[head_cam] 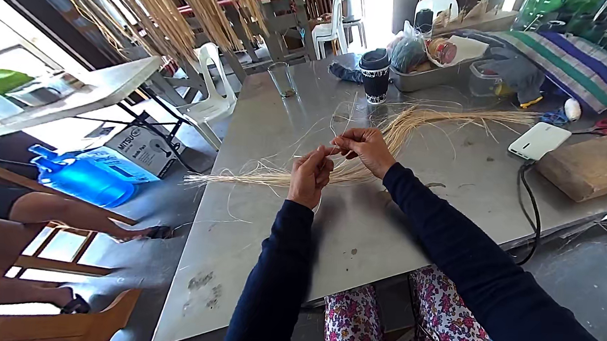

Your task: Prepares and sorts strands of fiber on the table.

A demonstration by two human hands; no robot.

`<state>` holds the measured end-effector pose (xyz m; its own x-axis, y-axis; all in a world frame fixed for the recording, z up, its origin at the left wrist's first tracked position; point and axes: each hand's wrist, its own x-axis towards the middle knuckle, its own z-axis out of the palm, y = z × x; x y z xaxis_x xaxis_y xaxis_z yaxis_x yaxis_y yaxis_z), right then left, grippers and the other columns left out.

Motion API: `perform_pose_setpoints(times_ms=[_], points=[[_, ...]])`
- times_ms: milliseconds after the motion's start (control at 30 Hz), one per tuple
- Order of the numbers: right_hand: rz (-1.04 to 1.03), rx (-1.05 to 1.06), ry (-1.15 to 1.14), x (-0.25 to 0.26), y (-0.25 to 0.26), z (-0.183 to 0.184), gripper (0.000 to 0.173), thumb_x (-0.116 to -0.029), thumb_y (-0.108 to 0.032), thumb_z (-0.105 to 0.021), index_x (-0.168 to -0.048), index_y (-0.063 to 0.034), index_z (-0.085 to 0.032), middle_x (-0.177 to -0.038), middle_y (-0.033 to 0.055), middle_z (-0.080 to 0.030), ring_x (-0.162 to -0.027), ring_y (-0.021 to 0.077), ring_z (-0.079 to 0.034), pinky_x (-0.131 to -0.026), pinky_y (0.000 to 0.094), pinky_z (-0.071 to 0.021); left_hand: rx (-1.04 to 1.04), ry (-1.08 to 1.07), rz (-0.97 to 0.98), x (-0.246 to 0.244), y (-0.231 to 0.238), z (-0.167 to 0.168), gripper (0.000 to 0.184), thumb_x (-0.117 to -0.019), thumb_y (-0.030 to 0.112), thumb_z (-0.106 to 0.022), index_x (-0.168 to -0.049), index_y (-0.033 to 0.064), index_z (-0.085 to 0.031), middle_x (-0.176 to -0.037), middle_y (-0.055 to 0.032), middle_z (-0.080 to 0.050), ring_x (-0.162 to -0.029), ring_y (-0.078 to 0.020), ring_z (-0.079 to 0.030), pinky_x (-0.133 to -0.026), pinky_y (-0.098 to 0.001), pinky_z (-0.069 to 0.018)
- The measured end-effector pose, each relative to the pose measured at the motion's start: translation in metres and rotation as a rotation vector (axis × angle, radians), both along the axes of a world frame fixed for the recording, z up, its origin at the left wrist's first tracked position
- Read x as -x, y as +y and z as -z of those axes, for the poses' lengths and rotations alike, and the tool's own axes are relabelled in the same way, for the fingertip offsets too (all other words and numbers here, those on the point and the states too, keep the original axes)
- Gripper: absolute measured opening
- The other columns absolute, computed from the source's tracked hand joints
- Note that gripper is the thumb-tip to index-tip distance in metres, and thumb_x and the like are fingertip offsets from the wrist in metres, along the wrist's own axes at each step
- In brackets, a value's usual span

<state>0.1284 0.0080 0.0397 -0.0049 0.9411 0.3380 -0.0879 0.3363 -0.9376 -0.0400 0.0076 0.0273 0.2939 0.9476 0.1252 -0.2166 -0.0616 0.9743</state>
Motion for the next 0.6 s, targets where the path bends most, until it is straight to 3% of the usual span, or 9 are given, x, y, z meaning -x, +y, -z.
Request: perform_pose_setpoints(times_ms=[100,167,233,333,400,600], points=[[-0.009,0.01,-0.004,0.001,0.0,0.001,0.009,-0.0977,-0.001,-0.066,-0.094,0.0045,-0.071,-0.078,0.0036,-0.07,-0.068,0.0054,-0.064,-0.065,0.023,-0.0554,-0.017,0.058,-0.101,-0.003,-0.001,0.0,0.034,-0.1117,0.02,-0.04,-0.109,0.0038,-0.07,-0.066,0.0082,-0.058,-0.043,0.0036,-0.034,-0.04,-0.0124,-0.0287],[-0.002,0.021,-0.008,0.001,0.0,0.001,0.008,-0.0976,0.0,-0.065,-0.093,0.0046,-0.07,-0.079,0.0039,-0.07,-0.069,0.0056,-0.065,-0.066,0.0233,-0.0556,-0.012,0.118,-0.205,-0.005,-0.001,-0.001,0.031,-0.1109,0.02,-0.045,-0.107,0.0045,-0.071,-0.077,0.0052,-0.067,-0.05,0.0032,-0.045,-0.045,-0.0126,-0.0358],[0.013,0.043,-0.016,0.001,0.001,0.001,0.009,-0.0983,-0.001,-0.065,-0.094,0.0047,-0.07,-0.081,0.0047,-0.071,-0.071,0.006,-0.066,-0.067,0.0235,-0.0562,-0.004,0.162,-0.28,-0.001,0.002,-0.001,0.031,-0.1113,0.023,-0.044,-0.105,0.0065,-0.069,-0.093,0.0025,-0.072,-0.069,0.0001,-0.061,-0.059,-0.0161,-0.0464],[0.047,0.107,0.008,-0.003,0.003,0.0,0.01,-0.1005,-0.004,-0.063,-0.097,0.0042,-0.068,-0.086,0.0059,-0.071,-0.073,0.0068,-0.066,-0.067,0.0241,-0.0554,-0.003,0.148,-0.396,0.01,0.007,-0.004,0.033,-0.1117,0.027,-0.043,-0.104,0.0068,-0.068,-0.098,0.0005,-0.072,-0.089,-0.0058,-0.066,-0.077,-0.0246,-0.0524],[0.077,0.131,0.064,-0.009,0.006,0.0,0.011,-0.1016,-0.005,-0.061,-0.096,0.0026,-0.067,-0.085,0.005,-0.071,-0.072,0.0073,-0.066,-0.066,0.0242,-0.0557,0.01,0.142,-0.487,0.021,0.013,-0.006,0.034,-0.1115,0.029,-0.044,-0.103,0.0065,-0.068,-0.094,0.0008,-0.072,-0.089,-0.0068,-0.066,-0.08,-0.0264,-0.0526],[0.166,0.199,0.199,-0.029,0.013,0.001,0.012,-0.1045,-0.008,-0.058,-0.098,-0.0004,-0.065,-0.084,0.0045,-0.07,-0.072,0.0088,-0.067,-0.066,0.0255,-0.0563,-0.018,0.281,-0.629,0.05,0.024,-0.01,0.033,-0.1111,0.028,-0.046,-0.1,0.0037,-0.066,-0.078,0.0032,-0.066,-0.068,-0.0021,-0.061,-0.065,-0.0212,-0.0498]])
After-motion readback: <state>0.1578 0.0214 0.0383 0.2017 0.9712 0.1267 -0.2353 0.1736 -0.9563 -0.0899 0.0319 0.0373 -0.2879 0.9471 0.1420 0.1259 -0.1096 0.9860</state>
